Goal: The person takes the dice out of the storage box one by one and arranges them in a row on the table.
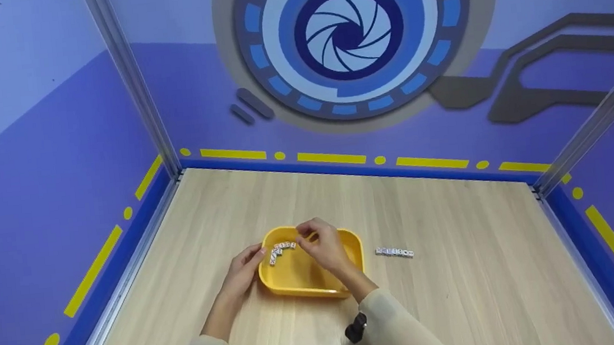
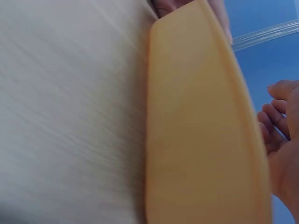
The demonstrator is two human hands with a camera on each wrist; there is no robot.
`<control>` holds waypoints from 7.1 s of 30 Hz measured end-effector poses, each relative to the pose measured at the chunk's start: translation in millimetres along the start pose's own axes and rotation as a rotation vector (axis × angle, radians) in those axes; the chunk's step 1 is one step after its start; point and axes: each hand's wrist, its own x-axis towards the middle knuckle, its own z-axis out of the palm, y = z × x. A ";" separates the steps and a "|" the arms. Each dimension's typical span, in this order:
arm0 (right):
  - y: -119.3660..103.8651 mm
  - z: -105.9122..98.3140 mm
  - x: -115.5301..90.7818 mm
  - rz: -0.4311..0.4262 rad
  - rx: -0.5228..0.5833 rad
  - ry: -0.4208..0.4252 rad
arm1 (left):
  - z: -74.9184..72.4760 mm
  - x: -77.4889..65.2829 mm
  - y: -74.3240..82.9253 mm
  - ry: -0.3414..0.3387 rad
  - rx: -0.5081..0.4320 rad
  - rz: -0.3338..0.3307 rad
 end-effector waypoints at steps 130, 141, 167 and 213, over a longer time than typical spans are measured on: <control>113.7 -226.0 -120.5 0.293 -0.418 0.005 | -0.5 1.9 0.4 0.030 0.027 -0.049; 118.1 -219.6 -120.2 0.274 -0.444 -0.005 | -0.4 0.8 0.5 0.009 0.039 -0.015; 119.5 -216.6 -116.7 0.277 -0.439 -0.008 | 1.0 1.8 0.6 0.032 0.062 0.013; 45.9 -148.5 -72.7 0.136 -0.195 0.056 | 2.9 2.2 0.1 0.018 0.022 -0.006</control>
